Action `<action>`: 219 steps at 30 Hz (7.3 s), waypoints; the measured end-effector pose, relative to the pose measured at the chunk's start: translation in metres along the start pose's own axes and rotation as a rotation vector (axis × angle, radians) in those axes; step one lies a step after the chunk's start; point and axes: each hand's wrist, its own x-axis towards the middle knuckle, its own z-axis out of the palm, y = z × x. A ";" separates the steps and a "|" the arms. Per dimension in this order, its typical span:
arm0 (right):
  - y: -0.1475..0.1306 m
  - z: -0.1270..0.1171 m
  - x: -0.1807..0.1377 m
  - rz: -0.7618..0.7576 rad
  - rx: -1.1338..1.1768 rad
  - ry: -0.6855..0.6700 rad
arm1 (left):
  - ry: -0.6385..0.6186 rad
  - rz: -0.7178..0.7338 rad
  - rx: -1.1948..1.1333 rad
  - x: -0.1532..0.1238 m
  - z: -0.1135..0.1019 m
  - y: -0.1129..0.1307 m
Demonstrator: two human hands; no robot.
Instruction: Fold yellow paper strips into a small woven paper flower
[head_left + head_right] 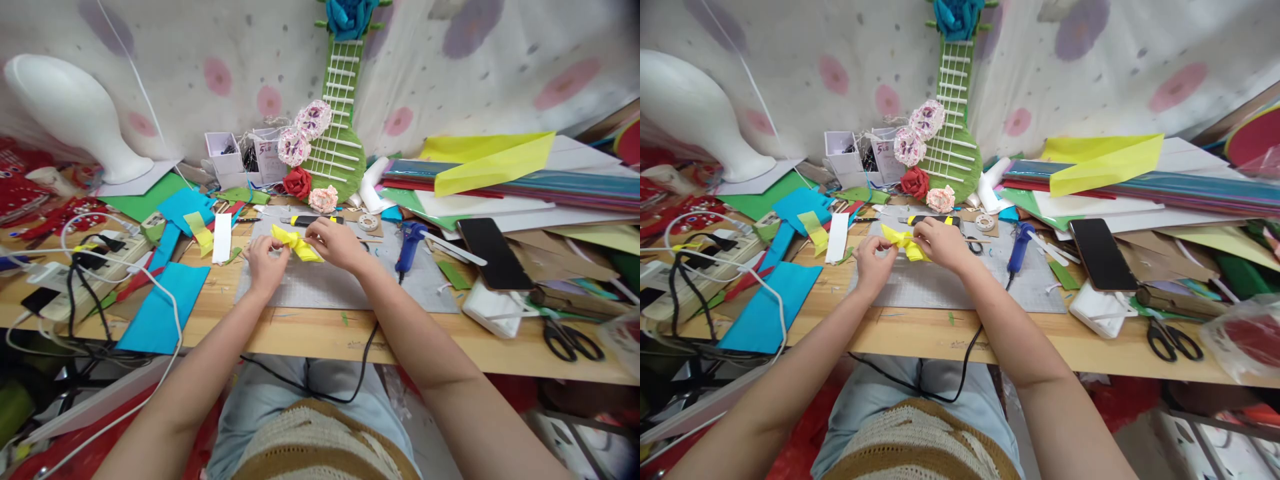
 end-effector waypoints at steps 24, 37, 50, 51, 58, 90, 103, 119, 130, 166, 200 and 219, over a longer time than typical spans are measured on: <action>-0.003 0.026 0.004 0.074 -0.070 0.042 | -0.123 0.067 0.069 -0.003 -0.001 -0.009; -0.002 0.022 -0.009 0.083 -0.079 0.073 | -0.269 0.356 0.164 0.000 -0.009 -0.012; -0.015 -0.003 -0.009 0.310 -0.092 -0.380 | -0.374 0.470 0.192 -0.007 -0.006 -0.005; -0.015 -0.001 -0.009 0.323 -0.087 -0.413 | -0.329 0.439 0.171 -0.007 -0.004 -0.006; -0.020 0.021 -0.006 0.469 0.182 -0.145 | -0.045 0.024 -0.092 -0.004 0.001 -0.011; -0.019 0.047 -0.004 0.184 -0.112 -0.077 | -0.128 0.255 0.212 -0.001 -0.002 -0.015; -0.028 0.046 -0.005 0.155 -0.209 -0.139 | -0.101 0.357 0.218 -0.003 -0.002 -0.016; -0.029 0.044 -0.007 0.149 -0.237 -0.179 | -0.064 0.400 0.262 -0.004 -0.004 -0.014; -0.018 0.036 -0.003 0.058 -0.248 -0.211 | -0.182 0.442 0.234 -0.004 -0.004 -0.014; -0.010 -0.011 -0.010 0.132 0.021 -0.167 | -0.204 0.258 0.176 -0.002 -0.006 -0.011; 0.002 0.040 -0.009 -0.053 0.314 -0.139 | -0.463 0.393 0.216 0.003 -0.015 -0.014; 0.017 0.043 -0.007 -0.080 0.326 -0.018 | -0.456 0.128 0.083 -0.001 -0.004 -0.005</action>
